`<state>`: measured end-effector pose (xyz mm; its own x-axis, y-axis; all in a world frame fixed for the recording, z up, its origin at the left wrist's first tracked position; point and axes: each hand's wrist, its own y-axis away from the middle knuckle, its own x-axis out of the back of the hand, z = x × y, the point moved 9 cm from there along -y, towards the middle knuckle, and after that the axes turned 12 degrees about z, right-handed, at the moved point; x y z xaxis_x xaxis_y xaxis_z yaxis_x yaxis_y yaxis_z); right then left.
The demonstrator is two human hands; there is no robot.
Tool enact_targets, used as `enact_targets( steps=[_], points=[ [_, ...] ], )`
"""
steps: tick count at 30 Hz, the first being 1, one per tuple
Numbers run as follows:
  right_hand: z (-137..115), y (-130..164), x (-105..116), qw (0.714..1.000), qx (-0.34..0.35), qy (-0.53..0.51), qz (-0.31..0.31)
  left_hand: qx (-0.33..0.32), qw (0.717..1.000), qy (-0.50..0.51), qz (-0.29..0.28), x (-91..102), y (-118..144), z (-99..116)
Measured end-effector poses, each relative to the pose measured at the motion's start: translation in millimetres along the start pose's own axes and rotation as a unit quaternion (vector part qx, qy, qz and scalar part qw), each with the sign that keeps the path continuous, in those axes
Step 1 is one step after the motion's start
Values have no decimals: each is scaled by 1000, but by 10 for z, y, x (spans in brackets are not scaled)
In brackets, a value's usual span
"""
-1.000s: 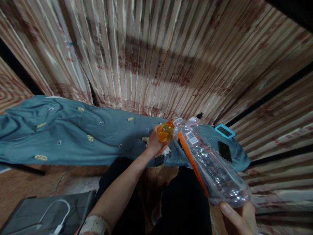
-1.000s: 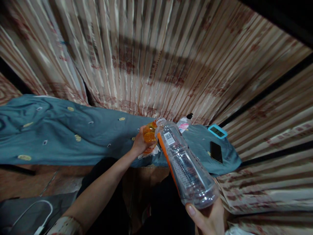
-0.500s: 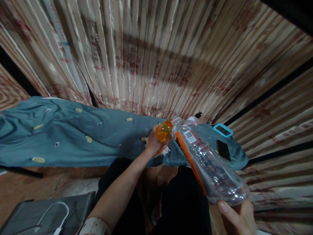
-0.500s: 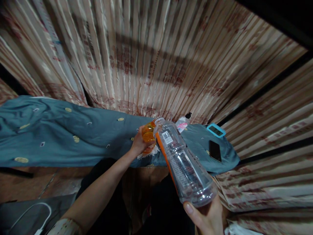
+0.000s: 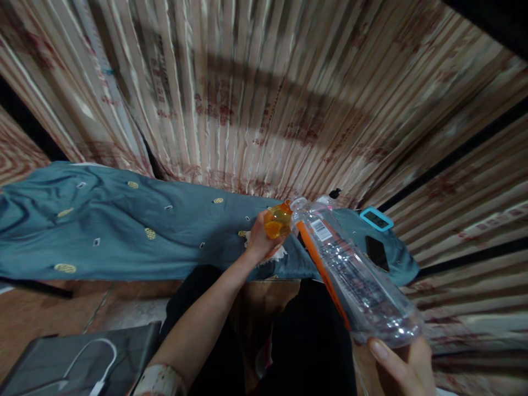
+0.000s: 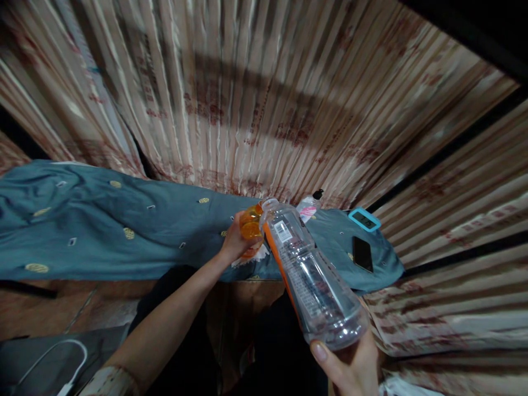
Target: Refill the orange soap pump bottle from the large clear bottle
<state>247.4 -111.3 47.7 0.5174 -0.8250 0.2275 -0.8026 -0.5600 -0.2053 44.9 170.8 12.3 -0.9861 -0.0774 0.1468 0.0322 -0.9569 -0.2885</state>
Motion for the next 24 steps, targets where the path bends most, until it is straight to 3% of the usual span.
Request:
enact_targets(
  steps=[10, 24],
  points=[
    [-22, 12, 11, 1000, -6, 16, 14, -2, 1000, 8, 1, -2, 7, -20],
    [-44, 8, -29, 1000, 3, 10, -13, -5, 1000, 3, 4, 1, 10, -13]
  ],
)
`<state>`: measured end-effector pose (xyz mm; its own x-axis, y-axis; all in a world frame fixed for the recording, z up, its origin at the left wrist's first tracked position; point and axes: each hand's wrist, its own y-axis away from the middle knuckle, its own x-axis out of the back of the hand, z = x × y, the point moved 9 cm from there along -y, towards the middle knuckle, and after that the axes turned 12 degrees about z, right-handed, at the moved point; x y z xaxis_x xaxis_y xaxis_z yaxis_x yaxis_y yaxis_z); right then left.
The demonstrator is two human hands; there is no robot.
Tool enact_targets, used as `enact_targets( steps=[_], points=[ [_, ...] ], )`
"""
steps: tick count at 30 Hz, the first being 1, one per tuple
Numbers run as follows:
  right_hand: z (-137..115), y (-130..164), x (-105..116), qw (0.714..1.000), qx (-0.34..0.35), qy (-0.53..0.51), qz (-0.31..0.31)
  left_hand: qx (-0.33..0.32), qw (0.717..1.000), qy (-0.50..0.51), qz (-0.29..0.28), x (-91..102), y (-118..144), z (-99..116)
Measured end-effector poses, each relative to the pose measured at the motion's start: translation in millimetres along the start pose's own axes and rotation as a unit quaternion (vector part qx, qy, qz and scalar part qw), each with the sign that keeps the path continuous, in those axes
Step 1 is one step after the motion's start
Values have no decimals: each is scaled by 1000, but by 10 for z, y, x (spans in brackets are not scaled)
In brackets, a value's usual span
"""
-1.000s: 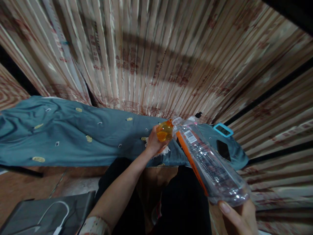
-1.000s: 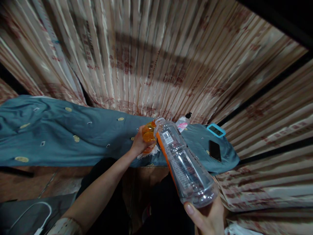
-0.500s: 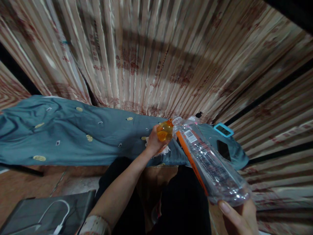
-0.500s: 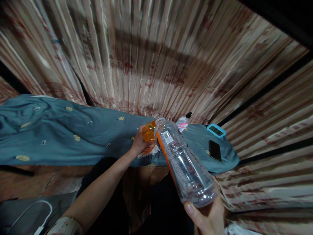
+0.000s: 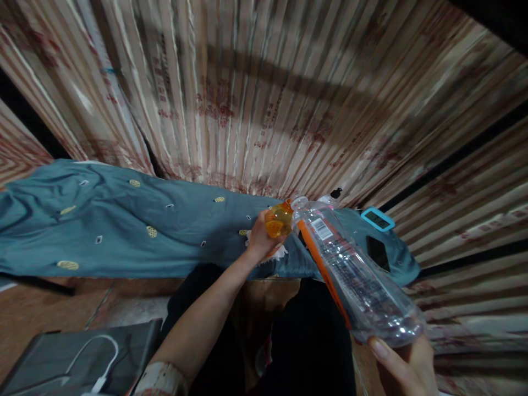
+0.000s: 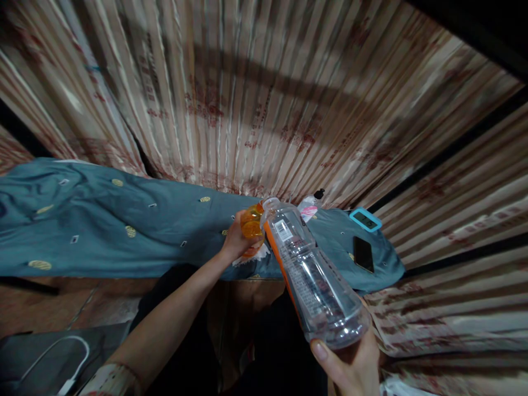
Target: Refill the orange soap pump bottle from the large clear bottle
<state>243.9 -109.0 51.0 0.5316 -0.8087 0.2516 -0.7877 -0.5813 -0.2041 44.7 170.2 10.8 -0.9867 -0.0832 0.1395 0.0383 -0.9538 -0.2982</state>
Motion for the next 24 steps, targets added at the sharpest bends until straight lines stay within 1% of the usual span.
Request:
enact_targets(
  steps=[2, 7, 9, 16, 24],
  points=[
    [-36, 8, -5, 1000, -1, -2, 6, -1, 1000, 7, 0, -5, -4, -4],
    [-84, 33, -25, 999, -28, 2, 21, -5, 1000, 14, -1, -18, -14, -26],
    [-88, 35, -26, 1000, -23, 4, 20, -4, 1000, 11, 3, -15, -15, -36],
    [19, 17, 25, 1000, -14, 6, 15, 0, 1000, 6, 4, -15, -9, -34],
    [44, 15, 22, 1000, -4, 5, -8, 8, 1000, -4, -4, -12, 2, -11]
  ],
)
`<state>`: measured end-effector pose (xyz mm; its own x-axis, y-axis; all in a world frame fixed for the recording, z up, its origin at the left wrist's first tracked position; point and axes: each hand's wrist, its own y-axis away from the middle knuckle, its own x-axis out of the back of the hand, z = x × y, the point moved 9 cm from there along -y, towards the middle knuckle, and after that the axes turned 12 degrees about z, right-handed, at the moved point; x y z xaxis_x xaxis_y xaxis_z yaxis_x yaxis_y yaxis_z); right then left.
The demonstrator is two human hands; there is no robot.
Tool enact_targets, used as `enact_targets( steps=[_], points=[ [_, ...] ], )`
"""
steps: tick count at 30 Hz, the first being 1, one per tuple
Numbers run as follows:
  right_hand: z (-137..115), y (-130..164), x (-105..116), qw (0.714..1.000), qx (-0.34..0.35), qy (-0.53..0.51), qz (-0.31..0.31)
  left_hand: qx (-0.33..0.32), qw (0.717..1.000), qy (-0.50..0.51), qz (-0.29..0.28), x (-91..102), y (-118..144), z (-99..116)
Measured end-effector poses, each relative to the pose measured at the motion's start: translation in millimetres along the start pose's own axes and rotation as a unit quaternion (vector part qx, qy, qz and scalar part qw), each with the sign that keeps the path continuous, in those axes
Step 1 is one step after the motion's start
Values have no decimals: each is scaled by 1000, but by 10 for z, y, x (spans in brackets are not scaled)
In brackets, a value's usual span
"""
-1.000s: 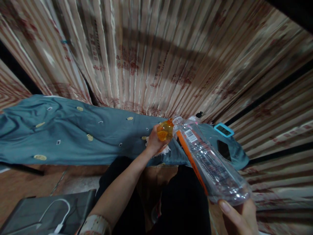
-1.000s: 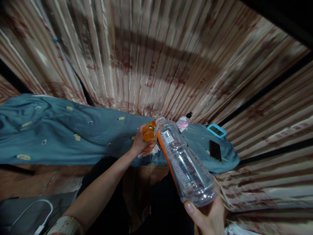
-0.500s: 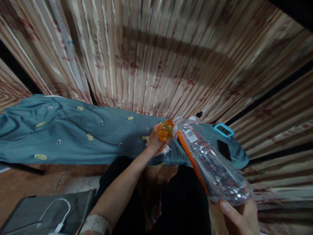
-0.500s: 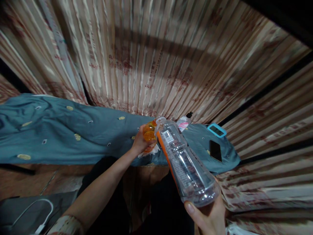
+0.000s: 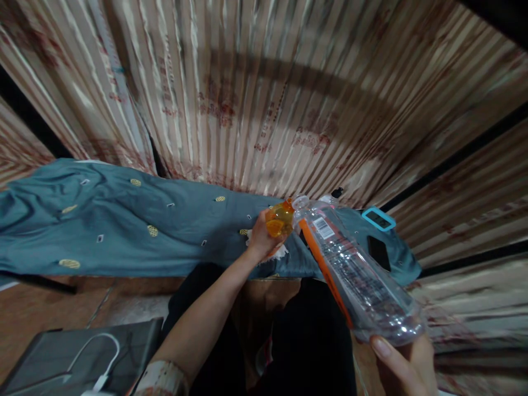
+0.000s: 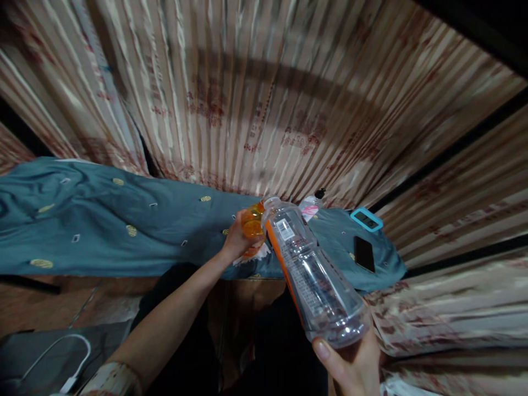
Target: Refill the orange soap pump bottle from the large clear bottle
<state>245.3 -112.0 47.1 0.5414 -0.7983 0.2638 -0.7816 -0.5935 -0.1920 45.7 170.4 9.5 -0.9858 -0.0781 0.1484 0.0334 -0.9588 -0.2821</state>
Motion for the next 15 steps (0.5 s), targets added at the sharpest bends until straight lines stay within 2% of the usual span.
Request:
enact_targets(
  steps=[15],
  points=[
    [148, -22, -7, 998, 2, -51, 21, 8, 1000, 11, 1, 1, -4, -28]
  ],
)
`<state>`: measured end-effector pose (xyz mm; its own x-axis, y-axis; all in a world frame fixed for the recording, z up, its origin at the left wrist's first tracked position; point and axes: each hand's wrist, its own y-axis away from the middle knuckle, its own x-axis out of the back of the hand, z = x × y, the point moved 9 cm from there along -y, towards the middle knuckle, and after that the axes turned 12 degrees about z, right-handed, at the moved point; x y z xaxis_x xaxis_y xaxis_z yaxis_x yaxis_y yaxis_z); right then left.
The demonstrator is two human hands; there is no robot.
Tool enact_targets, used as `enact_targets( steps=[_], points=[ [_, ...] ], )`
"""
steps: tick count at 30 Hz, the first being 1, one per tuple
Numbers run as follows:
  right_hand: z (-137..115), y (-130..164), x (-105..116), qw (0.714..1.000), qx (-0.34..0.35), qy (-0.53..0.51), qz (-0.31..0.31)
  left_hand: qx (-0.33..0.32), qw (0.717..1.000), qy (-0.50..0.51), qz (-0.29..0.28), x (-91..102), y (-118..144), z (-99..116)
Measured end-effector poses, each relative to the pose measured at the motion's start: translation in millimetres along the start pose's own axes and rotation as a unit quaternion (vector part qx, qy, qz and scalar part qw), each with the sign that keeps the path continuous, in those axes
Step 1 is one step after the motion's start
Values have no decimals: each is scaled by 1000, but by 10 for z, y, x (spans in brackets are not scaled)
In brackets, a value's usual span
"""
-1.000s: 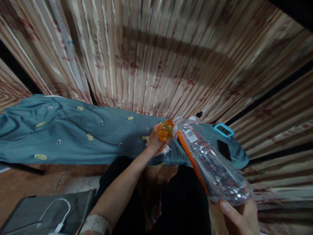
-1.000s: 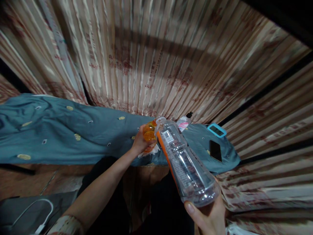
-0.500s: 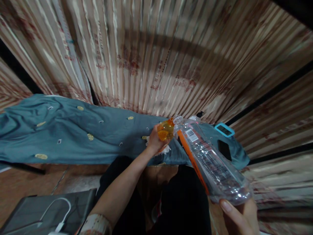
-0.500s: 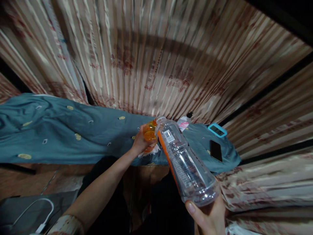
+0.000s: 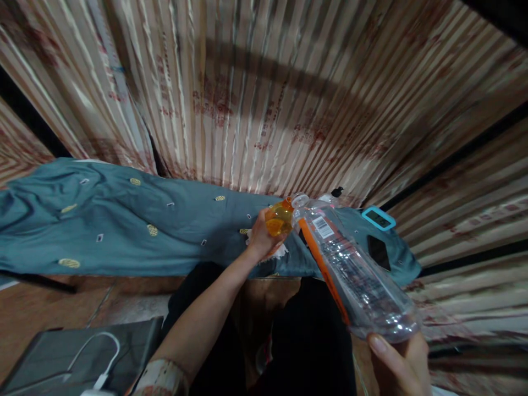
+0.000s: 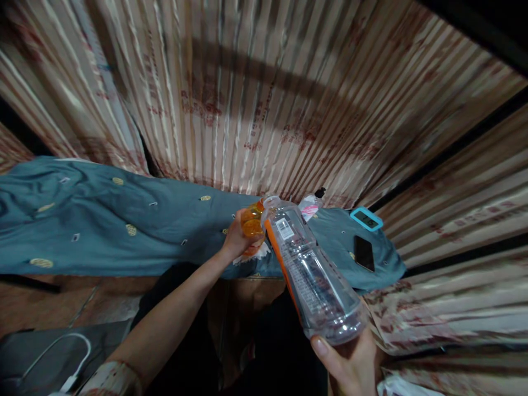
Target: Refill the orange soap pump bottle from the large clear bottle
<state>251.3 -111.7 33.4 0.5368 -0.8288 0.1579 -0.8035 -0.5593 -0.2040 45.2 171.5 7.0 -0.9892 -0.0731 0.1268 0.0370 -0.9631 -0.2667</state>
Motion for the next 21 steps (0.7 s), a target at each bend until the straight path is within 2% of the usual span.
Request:
enact_targets(
  steps=[9, 16, 21],
  points=[
    [191, -50, 44, 1000, 25, -6, -2, 0, 1000, 12, 7, -3, -4, -49],
    [146, 44, -66, 999, 32, -6, -24, 0, 1000, 13, 11, -3, -3, -67],
    [199, -24, 8, 998, 54, 19, -14, -2, 1000, 6, 2, -17, 14, -60]
  ],
)
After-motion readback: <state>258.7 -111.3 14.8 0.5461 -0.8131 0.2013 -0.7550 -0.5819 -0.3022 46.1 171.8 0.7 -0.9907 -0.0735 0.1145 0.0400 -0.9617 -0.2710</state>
